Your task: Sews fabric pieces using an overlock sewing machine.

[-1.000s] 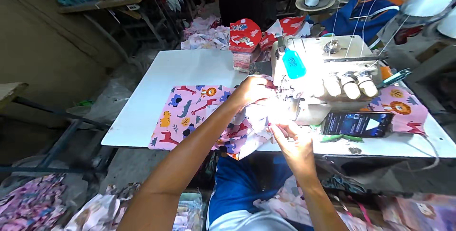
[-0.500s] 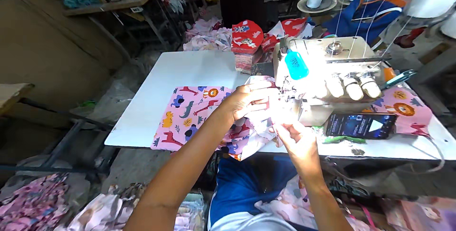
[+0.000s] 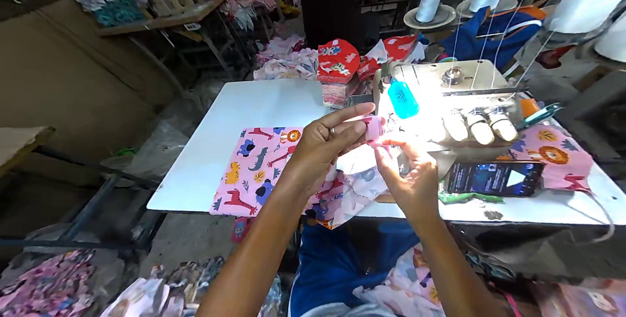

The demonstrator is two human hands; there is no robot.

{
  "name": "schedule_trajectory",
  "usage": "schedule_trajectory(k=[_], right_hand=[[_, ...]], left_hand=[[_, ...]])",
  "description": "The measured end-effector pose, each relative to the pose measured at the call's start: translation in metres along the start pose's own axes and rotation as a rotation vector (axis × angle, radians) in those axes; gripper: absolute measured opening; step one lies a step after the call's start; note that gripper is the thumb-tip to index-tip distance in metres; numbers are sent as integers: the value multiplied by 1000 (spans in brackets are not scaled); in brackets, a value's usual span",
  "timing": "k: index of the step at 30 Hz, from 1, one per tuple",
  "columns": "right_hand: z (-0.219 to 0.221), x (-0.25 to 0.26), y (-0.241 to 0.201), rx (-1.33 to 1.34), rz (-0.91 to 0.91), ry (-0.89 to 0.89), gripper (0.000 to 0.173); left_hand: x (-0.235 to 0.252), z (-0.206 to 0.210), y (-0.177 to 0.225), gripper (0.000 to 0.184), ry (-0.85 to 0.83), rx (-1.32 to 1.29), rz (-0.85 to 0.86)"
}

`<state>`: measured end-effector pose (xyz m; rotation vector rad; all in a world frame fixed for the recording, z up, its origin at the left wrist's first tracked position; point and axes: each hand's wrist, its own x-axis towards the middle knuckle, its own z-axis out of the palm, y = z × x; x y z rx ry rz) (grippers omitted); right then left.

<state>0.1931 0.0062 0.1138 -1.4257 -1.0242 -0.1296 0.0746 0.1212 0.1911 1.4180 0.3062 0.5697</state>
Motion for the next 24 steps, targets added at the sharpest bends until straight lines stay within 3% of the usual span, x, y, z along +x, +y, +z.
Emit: schedule_trajectory(k=[3,7,11,14,20,24], right_hand=[[6,6,0,55,16,-18,27],[5,5,-1,182,28,-43,15],[-1,0,-4,334,114,-91,12],[-1,-1,4,276,163,-55,11],[2,2,27,99,143,-48,24],[4,3,32,134,149,-29,17]], left_hand=[[2,4,7,29,71,21,75],[16,1,-11,30,129,-91,6],[36,-10,-46,43,73,-318,-99],[40,-15,-67,39,-4,-516,-16],[19,-6,-28,32,28,-321,99],[22,-7,-15,31,128,-185,44]])
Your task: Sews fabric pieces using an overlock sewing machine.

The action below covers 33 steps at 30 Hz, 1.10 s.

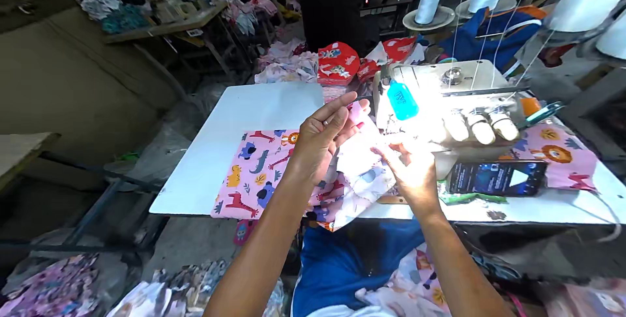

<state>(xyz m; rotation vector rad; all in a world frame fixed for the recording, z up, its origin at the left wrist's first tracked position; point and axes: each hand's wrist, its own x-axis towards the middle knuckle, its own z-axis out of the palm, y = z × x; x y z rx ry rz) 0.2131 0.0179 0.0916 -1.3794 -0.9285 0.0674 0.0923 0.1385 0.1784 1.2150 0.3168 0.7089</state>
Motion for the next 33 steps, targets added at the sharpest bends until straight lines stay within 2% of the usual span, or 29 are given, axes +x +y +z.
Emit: schedule_trajectory(k=[3,5,11,13,17,20,24,28,33], right_hand=[[-3,-2,5,-8,-31,11,16],[-5,-3,9,-31,-28,13,18],[-10,-6,4,-3,10,2,18],[-14,-8,-3,-3,-6,-20,21],[-32,-24,-38,-57,-69,-131,19],[-42,-39,-59,-168,-83,-111,17],[-45,-50,-51,-69,-71,-123,14],[-44,-52,-49,-3,-27,-92,16],[-44,-48,-47,33,12,-106,17]], left_hand=[[3,-3,8,31,-68,-165,-166],[4,0,10,31,-50,-183,-178],[3,2,9,33,20,-91,-102],[-8,4,10,36,-39,-18,-65],[-42,9,2,36,-217,281,119],[-54,3,-20,47,-289,377,157],[-57,3,-45,58,-298,265,104],[-56,1,-50,71,-432,75,47],[-55,-5,-47,69,-514,73,49]])
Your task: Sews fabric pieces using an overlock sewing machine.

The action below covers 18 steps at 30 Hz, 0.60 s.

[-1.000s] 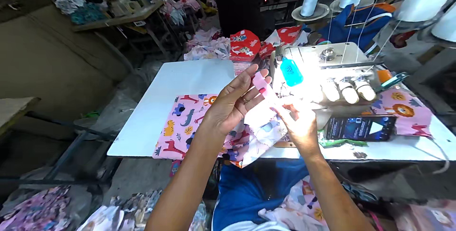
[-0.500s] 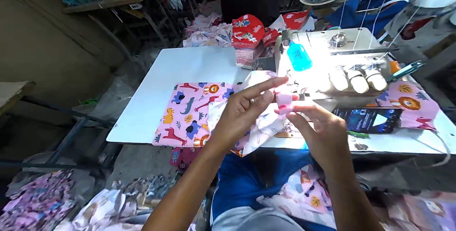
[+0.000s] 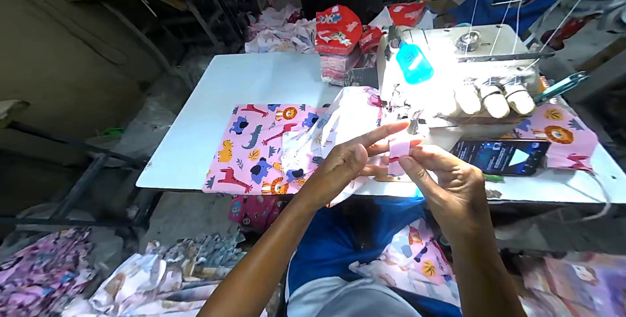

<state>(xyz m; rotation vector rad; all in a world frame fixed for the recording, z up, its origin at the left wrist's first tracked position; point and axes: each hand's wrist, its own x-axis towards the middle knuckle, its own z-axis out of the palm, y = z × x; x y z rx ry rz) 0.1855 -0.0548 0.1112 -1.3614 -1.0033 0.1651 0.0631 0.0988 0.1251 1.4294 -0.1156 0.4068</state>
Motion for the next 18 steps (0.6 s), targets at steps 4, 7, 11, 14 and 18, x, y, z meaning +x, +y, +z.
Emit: schedule_trajectory(k=[4,7,11,14,18], right_hand=[[0,1,3,83,54,-43,17],[-3,-2,4,132,78,-92,14],[-9,-8,1,149,56,-160,13],[-11,-12,-2,152,47,-166,16],[-12,-14,-1,105,35,-152,13]], left_hand=[[-2,-1,-1,69,-14,29,1],[-3,-4,-1,69,-28,151,11],[14,-29,2,26,168,734,31],[40,-61,0,20,180,1074,109],[65,-75,3,20,-150,1212,94]])
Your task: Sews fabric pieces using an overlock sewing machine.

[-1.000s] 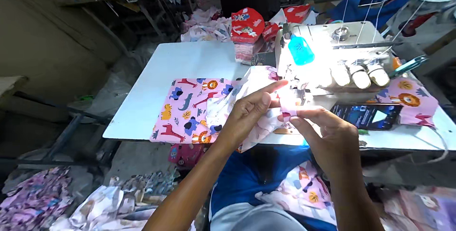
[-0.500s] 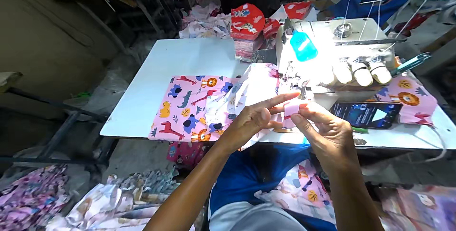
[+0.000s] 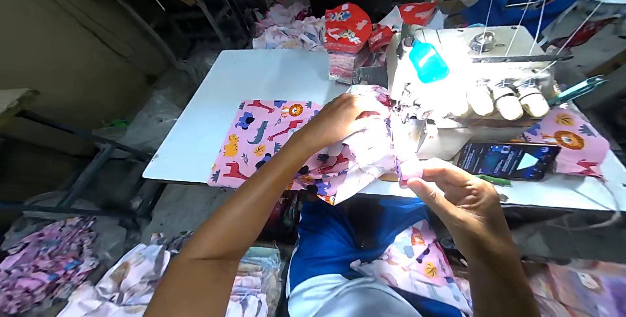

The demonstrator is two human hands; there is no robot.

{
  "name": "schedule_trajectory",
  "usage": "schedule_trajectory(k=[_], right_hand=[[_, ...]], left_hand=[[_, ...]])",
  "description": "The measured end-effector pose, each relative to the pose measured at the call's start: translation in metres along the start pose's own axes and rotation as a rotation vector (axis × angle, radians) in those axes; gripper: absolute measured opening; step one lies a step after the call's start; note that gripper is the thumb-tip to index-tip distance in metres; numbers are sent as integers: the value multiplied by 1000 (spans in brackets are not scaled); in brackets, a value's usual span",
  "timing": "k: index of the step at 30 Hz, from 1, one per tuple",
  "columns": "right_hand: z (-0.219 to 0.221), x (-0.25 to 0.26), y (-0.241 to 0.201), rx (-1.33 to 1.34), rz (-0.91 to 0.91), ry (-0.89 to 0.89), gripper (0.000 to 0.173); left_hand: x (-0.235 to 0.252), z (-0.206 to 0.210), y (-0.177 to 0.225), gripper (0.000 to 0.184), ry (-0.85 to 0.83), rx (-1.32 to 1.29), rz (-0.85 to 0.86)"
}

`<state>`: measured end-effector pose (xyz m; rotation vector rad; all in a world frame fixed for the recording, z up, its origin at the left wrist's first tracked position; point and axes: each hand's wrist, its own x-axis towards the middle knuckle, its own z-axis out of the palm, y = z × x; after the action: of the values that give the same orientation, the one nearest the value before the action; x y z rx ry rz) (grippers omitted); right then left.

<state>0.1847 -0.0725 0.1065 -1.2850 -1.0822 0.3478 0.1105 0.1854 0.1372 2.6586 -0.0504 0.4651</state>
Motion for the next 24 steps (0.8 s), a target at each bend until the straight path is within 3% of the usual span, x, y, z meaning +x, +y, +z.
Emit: schedule_trajectory(k=[5,8,12,16,18,21,24], right_hand=[[0,-1,1,2,17,46,9],[-4,-1,5,-9,21,93,10],[-9,8,3,-7,27,170,7],[6,22,-4,-1,-2,205,10],[20,24,-4,-56,-15,120,12],[25,19,4,-186,-65,-164,16],[17,12,11,-311,-79,-325,22]], left_hand=[[12,-11,7,12,-215,155,108],[0,-28,35,20,-253,326,62],[-37,-35,83,20,-251,273,173],[-66,-30,131,29,-430,241,253],[-70,-31,135,30,-423,273,253],[-69,-42,116,26,-322,303,155],[-58,-65,82,21,-390,351,70]])
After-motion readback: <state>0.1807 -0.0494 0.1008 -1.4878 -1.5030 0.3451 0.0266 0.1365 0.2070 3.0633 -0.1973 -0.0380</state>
